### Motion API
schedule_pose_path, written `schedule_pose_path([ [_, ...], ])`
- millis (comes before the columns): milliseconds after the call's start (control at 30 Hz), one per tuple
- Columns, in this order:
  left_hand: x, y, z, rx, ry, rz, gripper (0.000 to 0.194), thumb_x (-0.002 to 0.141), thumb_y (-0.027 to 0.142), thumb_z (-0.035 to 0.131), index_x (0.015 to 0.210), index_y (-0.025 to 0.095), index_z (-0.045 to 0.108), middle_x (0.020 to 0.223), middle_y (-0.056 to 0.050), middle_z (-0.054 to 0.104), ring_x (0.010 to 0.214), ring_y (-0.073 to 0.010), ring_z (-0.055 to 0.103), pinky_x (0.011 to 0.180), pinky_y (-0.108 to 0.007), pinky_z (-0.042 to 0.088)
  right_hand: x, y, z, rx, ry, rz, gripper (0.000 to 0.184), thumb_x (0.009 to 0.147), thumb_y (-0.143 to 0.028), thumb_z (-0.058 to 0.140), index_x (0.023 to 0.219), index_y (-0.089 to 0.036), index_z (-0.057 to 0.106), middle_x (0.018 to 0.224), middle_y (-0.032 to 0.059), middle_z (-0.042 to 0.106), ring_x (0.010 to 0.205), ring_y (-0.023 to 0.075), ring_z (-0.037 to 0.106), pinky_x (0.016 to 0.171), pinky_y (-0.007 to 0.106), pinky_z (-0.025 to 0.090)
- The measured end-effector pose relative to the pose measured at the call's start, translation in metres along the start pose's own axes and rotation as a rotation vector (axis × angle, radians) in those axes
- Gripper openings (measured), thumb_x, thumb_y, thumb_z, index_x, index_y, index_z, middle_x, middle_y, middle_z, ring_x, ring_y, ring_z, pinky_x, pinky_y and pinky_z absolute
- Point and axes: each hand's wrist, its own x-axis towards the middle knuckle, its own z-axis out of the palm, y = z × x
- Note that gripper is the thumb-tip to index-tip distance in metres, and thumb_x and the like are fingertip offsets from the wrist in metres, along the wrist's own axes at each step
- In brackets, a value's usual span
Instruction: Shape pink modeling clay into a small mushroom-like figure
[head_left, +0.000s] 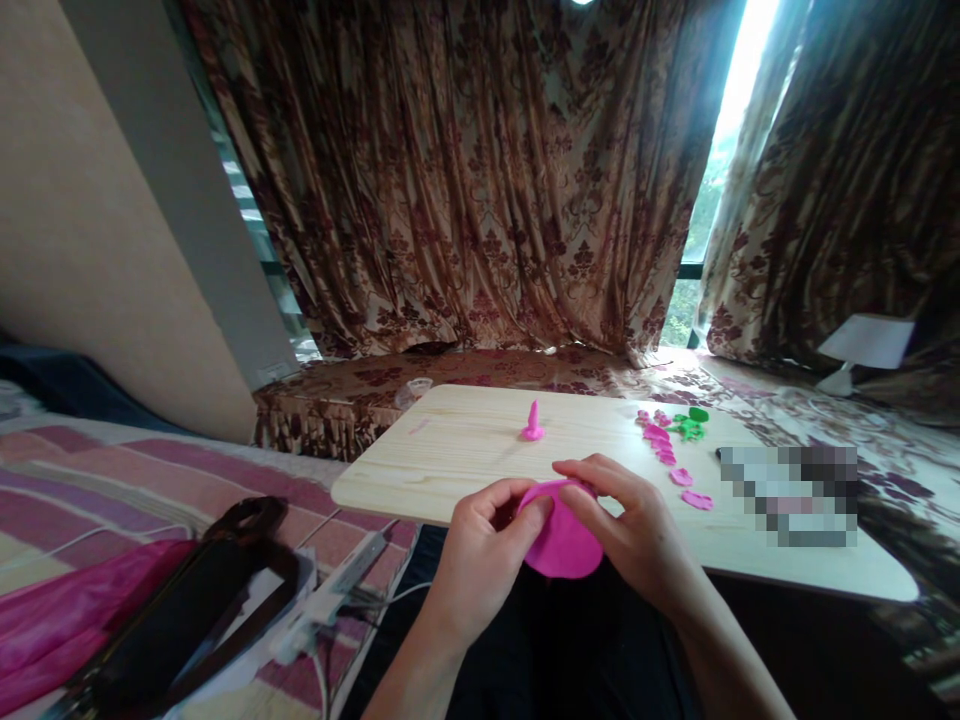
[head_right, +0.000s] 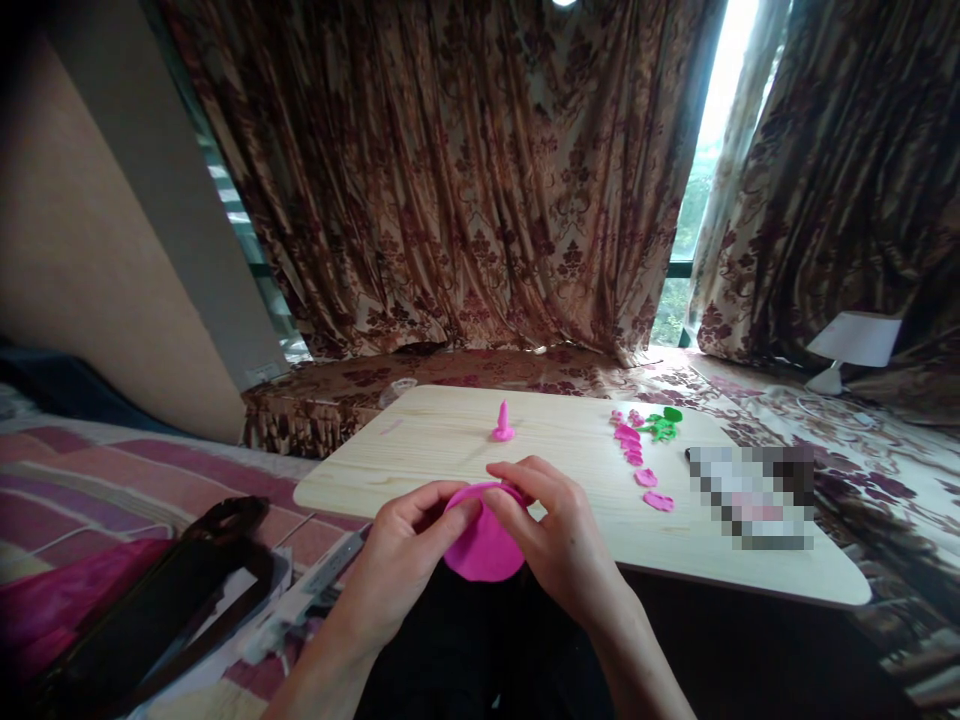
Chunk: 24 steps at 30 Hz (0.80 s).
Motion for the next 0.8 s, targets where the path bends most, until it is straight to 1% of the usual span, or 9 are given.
schedule_pose_path([
  [67,-0.0002,-0.0008,0.0004,-0.004,0.006,0.006,0.023,0.081,0.030,0.061,0.097,0.017,0.072,0.085,-0.004,0.071,0.079,-0.0173,0.061,0.071,-0.024,0.046,0.0002,-0.0001,0.0010,0.010,-0.012,-0.017,0.017,0.088,-0.029,0.056,0.091,-0.022,0.072,0.082,0.0032,0.066,0.078,0.0164,0.062,0.069,0.027,0.047],
  [133,-0.0004,-0.0028,0.0005,-0.011,0.013,-0.019,0.023,0.081,0.031,0.062,0.096,0.017,0.072,0.078,-0.003,0.069,0.071,-0.0154,0.060,0.064,-0.023,0.046,-0.0005,0.0005,0.0015,0.017,-0.003,0.004,0.024,0.092,-0.030,0.049,0.090,-0.022,0.072,0.082,0.0032,0.066,0.078,0.0162,0.062,0.069,0.027,0.047],
  [233,-0.0013,-0.0054,0.0005,-0.033,0.032,-0.072,0.026,0.081,0.034,0.061,0.099,0.017,0.070,0.069,0.000,0.065,0.059,-0.0125,0.056,0.054,-0.021,0.043,-0.0030,0.0021,0.0011,0.033,0.069,0.086,0.025,0.093,-0.031,0.046,0.106,-0.023,0.066,0.088,0.0032,0.067,0.081,0.0161,0.062,0.071,0.028,0.046],
  [300,-0.0021,-0.0049,0.0007,-0.052,0.039,-0.061,0.027,0.081,0.033,0.061,0.101,0.018,0.069,0.075,-0.001,0.068,0.064,-0.0131,0.058,0.058,-0.021,0.045,-0.0045,0.0026,0.0007,0.039,0.081,0.093,0.021,0.090,-0.031,0.053,0.103,-0.022,0.066,0.088,0.0032,0.067,0.080,0.0163,0.061,0.071,0.027,0.047],
  [367,-0.0027,-0.0024,0.0012,-0.049,0.024,-0.032,0.026,0.081,0.031,0.062,0.103,0.019,0.068,0.086,-0.002,0.070,0.075,-0.0148,0.061,0.066,-0.022,0.047,-0.0048,0.0022,0.0005,0.036,0.055,0.054,0.015,0.087,-0.029,0.057,0.091,-0.021,0.069,0.083,0.0031,0.067,0.077,0.0162,0.061,0.069,0.027,0.047],
  [433,-0.0028,0.0001,0.0016,0.002,0.008,-0.002,0.025,0.081,0.030,0.062,0.103,0.020,0.070,0.092,-0.003,0.071,0.082,-0.0164,0.062,0.071,-0.023,0.047,-0.0041,0.0012,0.0005,0.038,0.028,0.008,0.016,0.087,-0.027,0.056,0.084,-0.021,0.071,0.079,0.0031,0.066,0.075,0.0162,0.061,0.067,0.027,0.047],
  [533,-0.0022,0.0002,0.0016,0.075,0.022,0.034,0.021,0.081,0.030,0.062,0.096,0.020,0.073,0.092,-0.004,0.072,0.084,-0.0182,0.063,0.073,-0.024,0.046,-0.0036,0.0002,0.0003,0.051,0.023,0.010,0.022,0.090,-0.029,0.051,0.088,-0.021,0.072,0.079,0.0033,0.066,0.075,0.0162,0.062,0.067,0.027,0.047],
  [667,-0.0015,-0.0057,0.0008,-0.010,0.084,0.006,0.024,0.081,0.031,0.062,0.099,0.020,0.072,0.090,-0.003,0.073,0.080,-0.0174,0.062,0.072,-0.024,0.047,-0.0060,0.0017,-0.0002,0.040,0.073,0.098,0.023,0.090,-0.032,0.050,0.101,-0.021,0.068,0.084,0.0039,0.067,0.079,0.0172,0.061,0.070,0.028,0.048],
  [800,-0.0021,-0.0068,0.0009,-0.020,0.071,0.023,0.021,0.081,0.030,0.063,0.098,0.022,0.071,0.092,-0.002,0.072,0.084,-0.0161,0.063,0.074,-0.022,0.047,-0.0068,0.0035,0.0000,0.031,0.022,0.039,0.014,0.086,-0.030,0.058,0.086,-0.021,0.069,0.079,0.0029,0.066,0.073,0.0165,0.060,0.067,0.028,0.047],
])
